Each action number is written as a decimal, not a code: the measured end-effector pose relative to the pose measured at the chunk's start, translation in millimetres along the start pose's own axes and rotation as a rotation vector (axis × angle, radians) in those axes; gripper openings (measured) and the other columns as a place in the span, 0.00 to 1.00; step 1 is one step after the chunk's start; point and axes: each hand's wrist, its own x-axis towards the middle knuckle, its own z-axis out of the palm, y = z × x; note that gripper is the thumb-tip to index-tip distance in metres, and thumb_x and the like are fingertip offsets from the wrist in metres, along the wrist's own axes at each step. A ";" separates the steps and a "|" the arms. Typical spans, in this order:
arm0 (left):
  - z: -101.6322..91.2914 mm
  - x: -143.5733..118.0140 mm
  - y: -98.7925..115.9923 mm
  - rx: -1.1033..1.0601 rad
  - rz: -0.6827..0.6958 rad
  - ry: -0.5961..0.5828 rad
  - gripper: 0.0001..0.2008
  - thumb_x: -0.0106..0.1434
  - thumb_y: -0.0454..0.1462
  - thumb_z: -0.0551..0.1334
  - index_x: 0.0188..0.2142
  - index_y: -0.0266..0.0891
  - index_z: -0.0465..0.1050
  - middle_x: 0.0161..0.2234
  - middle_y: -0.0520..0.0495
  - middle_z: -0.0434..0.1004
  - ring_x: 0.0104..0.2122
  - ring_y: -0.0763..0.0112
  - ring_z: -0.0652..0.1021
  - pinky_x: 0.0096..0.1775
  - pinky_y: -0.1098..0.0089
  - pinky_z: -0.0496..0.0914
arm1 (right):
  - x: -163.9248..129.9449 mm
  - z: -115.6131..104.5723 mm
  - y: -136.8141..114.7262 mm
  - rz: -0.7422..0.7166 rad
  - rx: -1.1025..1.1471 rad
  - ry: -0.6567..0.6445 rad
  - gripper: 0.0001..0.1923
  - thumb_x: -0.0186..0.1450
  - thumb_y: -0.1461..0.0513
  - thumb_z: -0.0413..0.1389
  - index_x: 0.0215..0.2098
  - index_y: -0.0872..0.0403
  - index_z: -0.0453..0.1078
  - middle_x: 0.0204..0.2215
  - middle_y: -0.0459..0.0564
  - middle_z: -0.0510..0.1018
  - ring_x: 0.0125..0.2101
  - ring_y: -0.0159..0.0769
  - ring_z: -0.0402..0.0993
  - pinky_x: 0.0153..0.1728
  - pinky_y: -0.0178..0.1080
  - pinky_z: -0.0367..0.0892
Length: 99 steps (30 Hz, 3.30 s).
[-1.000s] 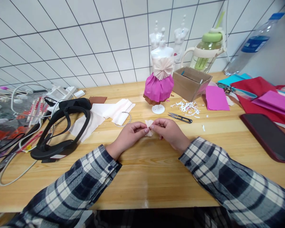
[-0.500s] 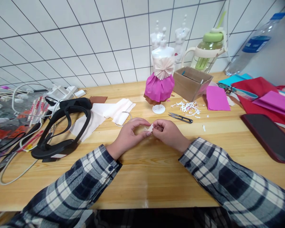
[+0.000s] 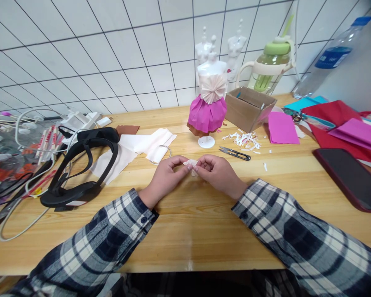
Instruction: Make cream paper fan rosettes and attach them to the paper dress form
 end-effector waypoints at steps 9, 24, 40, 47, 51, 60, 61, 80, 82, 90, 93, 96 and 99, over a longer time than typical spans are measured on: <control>2.7 -1.0 2.7 -0.210 -0.105 0.019 0.13 0.58 0.45 0.68 0.34 0.37 0.75 0.29 0.51 0.75 0.29 0.73 0.72 0.35 0.71 0.67 | -0.7 1.3 -2.7 -0.026 0.005 0.007 0.09 0.59 0.56 0.58 0.28 0.53 0.69 0.21 0.43 0.73 0.19 0.28 0.61 0.21 0.32 0.58; 1.6 0.0 3.8 -0.288 -0.167 0.035 0.14 0.56 0.46 0.69 0.33 0.37 0.77 0.32 0.49 0.79 0.34 0.69 0.75 0.41 0.68 0.69 | -1.1 1.5 -0.9 -0.054 0.014 0.047 0.08 0.59 0.57 0.58 0.28 0.53 0.69 0.22 0.43 0.72 0.23 0.30 0.64 0.24 0.33 0.61; -4.1 -0.2 3.8 -0.090 0.078 -0.174 0.13 0.66 0.43 0.62 0.45 0.43 0.81 0.40 0.45 0.80 0.43 0.64 0.77 0.50 0.64 0.68 | 1.8 0.4 -0.5 0.090 0.241 -0.110 0.11 0.57 0.55 0.60 0.31 0.54 0.69 0.22 0.42 0.74 0.22 0.28 0.66 0.23 0.32 0.61; -2.4 -0.3 -4.1 -0.393 -0.102 -0.069 0.22 0.60 0.44 0.67 0.53 0.42 0.73 0.41 0.46 0.78 0.42 0.67 0.76 0.45 0.68 0.68 | 1.8 -2.6 1.7 -0.026 0.063 0.058 0.07 0.60 0.58 0.57 0.30 0.52 0.66 0.24 0.44 0.74 0.24 0.31 0.68 0.26 0.34 0.61; -3.5 -0.5 -6.4 -0.538 -0.206 -0.077 0.25 0.62 0.55 0.60 0.42 0.36 0.76 0.35 0.44 0.76 0.37 0.67 0.75 0.32 0.72 0.67 | -2.9 -7.4 -1.7 -0.333 -0.533 0.207 0.03 0.62 0.61 0.56 0.31 0.52 0.70 0.26 0.47 0.76 0.29 0.35 0.69 0.31 0.37 0.59; -0.3 -0.2 6.5 -0.118 -0.158 -0.063 0.16 0.58 0.48 0.66 0.34 0.37 0.76 0.31 0.49 0.77 0.30 0.71 0.73 0.35 0.70 0.67 | -5.5 -5.2 -2.9 -0.393 -0.574 0.194 0.04 0.63 0.61 0.56 0.30 0.53 0.70 0.26 0.46 0.77 0.30 0.34 0.70 0.32 0.36 0.59; -0.8 0.1 6.4 -0.068 -0.114 -0.036 0.14 0.59 0.47 0.66 0.35 0.37 0.76 0.32 0.48 0.78 0.31 0.70 0.74 0.37 0.69 0.68 | -4.3 -4.8 -2.0 -0.335 -0.478 0.175 0.04 0.62 0.61 0.57 0.30 0.53 0.70 0.26 0.45 0.77 0.29 0.33 0.71 0.31 0.36 0.60; -11.8 2.5 -4.9 0.288 0.385 -0.076 0.07 0.66 0.39 0.61 0.36 0.39 0.76 0.34 0.46 0.80 0.36 0.68 0.77 0.43 0.66 0.69 | 3.8 -6.0 3.9 0.092 0.309 -0.199 0.13 0.53 0.60 0.64 0.31 0.53 0.64 0.24 0.42 0.76 0.24 0.29 0.70 0.27 0.33 0.63; -12.6 3.1 -6.0 0.277 0.422 -0.061 0.07 0.66 0.39 0.62 0.36 0.40 0.77 0.35 0.46 0.80 0.38 0.68 0.77 0.44 0.65 0.70 | 4.0 -7.0 3.0 0.154 0.424 -0.210 0.19 0.51 0.59 0.67 0.35 0.52 0.63 0.26 0.42 0.78 0.25 0.30 0.71 0.27 0.33 0.64; -7.3 0.9 2.2 0.077 0.099 0.147 0.14 0.65 0.46 0.62 0.43 0.39 0.78 0.42 0.43 0.80 0.43 0.64 0.78 0.45 0.66 0.71 | 6.2 -8.5 4.6 0.076 0.425 0.000 0.21 0.51 0.58 0.67 0.37 0.52 0.63 0.23 0.40 0.77 0.22 0.29 0.70 0.26 0.33 0.64; -1.0 -0.8 5.1 -0.027 -0.005 0.003 0.16 0.62 0.48 0.64 0.39 0.38 0.79 0.40 0.43 0.82 0.42 0.63 0.79 0.45 0.65 0.72 | 6.1 -7.5 4.5 0.024 0.291 0.128 0.19 0.53 0.59 0.66 0.39 0.52 0.64 0.25 0.43 0.79 0.22 0.31 0.71 0.26 0.35 0.67; 5.1 -2.1 4.5 -0.100 -0.043 -0.009 0.17 0.58 0.48 0.67 0.39 0.38 0.78 0.39 0.44 0.82 0.40 0.63 0.79 0.44 0.65 0.72 | 3.0 -3.2 2.5 -0.014 0.232 0.185 0.20 0.54 0.59 0.65 0.40 0.50 0.62 0.26 0.43 0.78 0.24 0.33 0.74 0.27 0.36 0.70; 7.3 -2.0 1.6 -0.166 -0.070 0.034 0.16 0.55 0.47 0.70 0.37 0.37 0.77 0.37 0.45 0.82 0.37 0.66 0.79 0.42 0.66 0.72 | -0.1 2.3 1.3 -0.014 0.279 0.156 0.21 0.53 0.59 0.66 0.38 0.50 0.60 0.24 0.39 0.74 0.22 0.30 0.72 0.24 0.35 0.70</control>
